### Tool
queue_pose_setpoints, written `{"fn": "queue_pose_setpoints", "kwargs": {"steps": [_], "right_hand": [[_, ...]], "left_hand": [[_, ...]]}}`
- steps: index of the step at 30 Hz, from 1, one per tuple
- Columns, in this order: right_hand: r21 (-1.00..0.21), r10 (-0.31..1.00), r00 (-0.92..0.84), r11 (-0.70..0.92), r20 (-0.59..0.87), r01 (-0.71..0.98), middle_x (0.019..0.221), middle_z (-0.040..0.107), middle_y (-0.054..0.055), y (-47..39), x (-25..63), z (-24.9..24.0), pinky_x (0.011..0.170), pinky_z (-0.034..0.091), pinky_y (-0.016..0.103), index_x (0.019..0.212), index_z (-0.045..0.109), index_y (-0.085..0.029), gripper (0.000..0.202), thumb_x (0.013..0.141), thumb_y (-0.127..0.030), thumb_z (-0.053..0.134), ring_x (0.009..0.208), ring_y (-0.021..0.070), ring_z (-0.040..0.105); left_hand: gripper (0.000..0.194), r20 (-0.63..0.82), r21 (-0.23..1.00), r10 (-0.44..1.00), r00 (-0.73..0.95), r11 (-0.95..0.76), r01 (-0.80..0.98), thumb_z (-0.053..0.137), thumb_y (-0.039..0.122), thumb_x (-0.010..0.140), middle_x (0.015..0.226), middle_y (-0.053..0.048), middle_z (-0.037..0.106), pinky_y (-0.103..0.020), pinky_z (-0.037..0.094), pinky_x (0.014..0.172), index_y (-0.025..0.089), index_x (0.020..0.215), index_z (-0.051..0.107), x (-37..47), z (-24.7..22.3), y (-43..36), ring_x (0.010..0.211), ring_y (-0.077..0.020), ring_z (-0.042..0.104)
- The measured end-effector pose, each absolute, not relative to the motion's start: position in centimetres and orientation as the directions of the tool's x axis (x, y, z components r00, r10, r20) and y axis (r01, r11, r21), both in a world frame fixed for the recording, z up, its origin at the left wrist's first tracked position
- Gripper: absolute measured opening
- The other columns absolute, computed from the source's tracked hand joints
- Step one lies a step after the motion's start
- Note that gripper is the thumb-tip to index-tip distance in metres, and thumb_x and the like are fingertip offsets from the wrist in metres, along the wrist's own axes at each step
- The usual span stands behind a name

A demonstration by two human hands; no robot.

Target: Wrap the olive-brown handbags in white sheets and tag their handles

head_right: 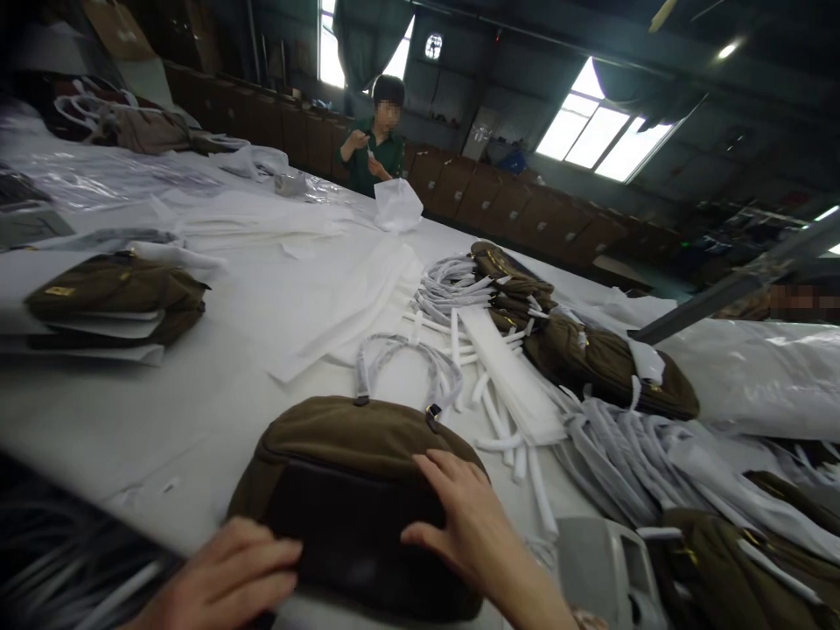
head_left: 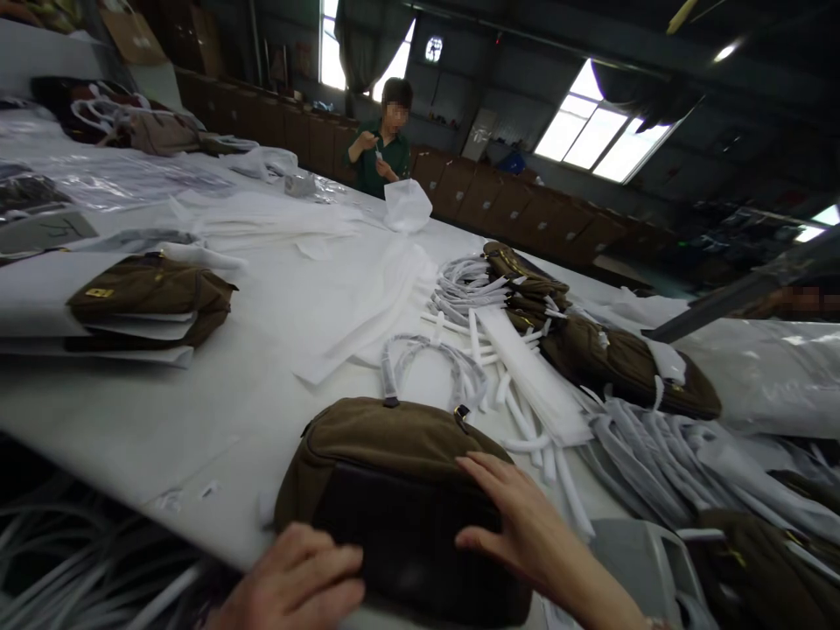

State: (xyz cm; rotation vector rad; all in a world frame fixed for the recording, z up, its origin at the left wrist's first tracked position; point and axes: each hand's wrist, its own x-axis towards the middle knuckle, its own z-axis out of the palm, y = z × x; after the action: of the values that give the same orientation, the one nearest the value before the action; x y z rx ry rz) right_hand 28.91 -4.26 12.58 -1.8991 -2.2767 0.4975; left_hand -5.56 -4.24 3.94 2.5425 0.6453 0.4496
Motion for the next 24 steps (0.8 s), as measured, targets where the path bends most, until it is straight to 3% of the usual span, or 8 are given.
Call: {"fn": "queue_pose_setpoints", "kwargs": {"steps": [4,6,8,11,14,17,19,24], "right_hand": [[-0.122,0.988,0.023,-0.042,-0.152,0.992,0.14,0.046,0.017,-9.2,28.8,9.0,0.101,0.033,0.062,0.144,0.037,-0.027,0.112,0.045,-0.038,0.088,0.127,0.0426,0.042],[-0.076,0.987,0.084,-0.095,-0.14,0.993,0.137,0.048,0.019,-9.9,28.6,7.0,0.097,0.035,0.063,0.145,0.034,-0.025,0.116,0.042,-0.033,0.088,0.123,0.0437,0.045],[-0.076,0.989,0.104,-0.112,-0.105,0.991,0.125,0.057,0.018,-10.0,28.3,5.6,0.091,0.042,0.056,0.143,0.037,-0.023,0.109,0.046,-0.028,0.086,0.112,0.0397,0.054],[-0.131,0.995,0.098,-0.101,-0.029,0.986,0.104,0.065,0.01,-9.7,28.3,5.4,0.081,0.047,0.043,0.127,0.054,-0.021,0.072,0.059,-0.022,0.078,0.096,0.0312,0.06],[-0.219,0.998,0.024,-0.012,0.053,0.976,0.089,0.066,0.004,-9.5,29.3,7.6,0.075,0.047,0.035,0.098,0.063,-0.022,0.025,0.073,-0.02,0.066,0.086,0.024,0.062],[-0.22,0.965,-0.034,0.094,0.26,0.971,0.085,0.065,0.004,-9.5,30.5,9.5,0.074,0.046,0.033,0.093,0.063,-0.023,0.014,0.083,-0.022,0.054,0.081,0.021,0.061],[-0.19,0.933,-0.061,0.136,0.355,0.972,0.088,0.065,0.005,-9.8,30.5,9.2,0.076,0.046,0.032,0.099,0.063,-0.023,0.022,0.083,-0.017,0.05,0.084,0.0206,0.061],[-0.081,0.963,-0.068,0.093,0.261,0.992,0.086,0.065,0.005,-10.5,28.2,4.9,0.068,0.048,0.032,0.092,0.064,-0.023,0.026,0.073,-0.009,0.053,0.08,0.0218,0.061]], "left_hand": [[0.121,0.125,0.208,0.629,0.767,-0.773,0.6,0.087,0.056,0.047,0.155,-0.016,0.021,-0.069,0.021,0.105,0.034,0.147,0.023,-3.1,6.3,-0.1,0.135,-0.0476,0.023],[0.139,-0.004,0.1,0.631,0.776,-0.772,0.628,0.092,0.051,0.029,0.152,-0.021,0.025,-0.069,0.025,0.101,0.035,0.147,0.021,-1.8,6.4,1.3,0.129,-0.0505,0.032],[0.143,-0.085,0.064,0.596,0.798,-0.796,0.602,0.093,0.05,0.025,0.141,-0.023,0.04,-0.062,0.037,0.094,0.034,0.148,0.02,-0.9,6.1,2.1,0.117,-0.0459,0.047],[0.12,-0.118,0.044,0.554,0.824,-0.826,0.562,0.09,0.045,0.045,0.106,-0.013,0.061,-0.041,0.05,0.074,0.027,0.145,0.026,-0.6,6.4,3.3,0.089,-0.0312,0.062],[0.059,-0.031,0.015,0.487,0.873,-0.873,0.487,0.079,0.036,0.07,0.085,-0.004,0.062,-0.03,0.047,0.06,0.02,0.12,0.051,-1.1,8.9,5.1,0.072,-0.0231,0.062],[0.005,0.19,-0.087,0.397,0.898,-0.904,0.418,0.057,0.021,0.087,0.081,-0.003,0.059,-0.027,0.042,0.056,0.02,0.092,0.055,-2.0,11.6,7.0,0.071,-0.019,0.058],[0.011,0.295,-0.149,0.365,0.883,-0.895,0.42,0.046,0.013,0.09,0.081,-0.003,0.057,-0.026,0.04,0.056,0.02,0.087,0.054,-2.6,11.8,7.7,0.073,-0.0178,0.055],[0.015,0.285,-0.154,0.415,0.864,-0.87,0.468,0.052,0.005,0.081,0.074,0.0,0.055,-0.026,0.038,0.053,0.02,0.081,0.055,-3.4,7.0,7.4,0.064,-0.0164,0.05]]}}
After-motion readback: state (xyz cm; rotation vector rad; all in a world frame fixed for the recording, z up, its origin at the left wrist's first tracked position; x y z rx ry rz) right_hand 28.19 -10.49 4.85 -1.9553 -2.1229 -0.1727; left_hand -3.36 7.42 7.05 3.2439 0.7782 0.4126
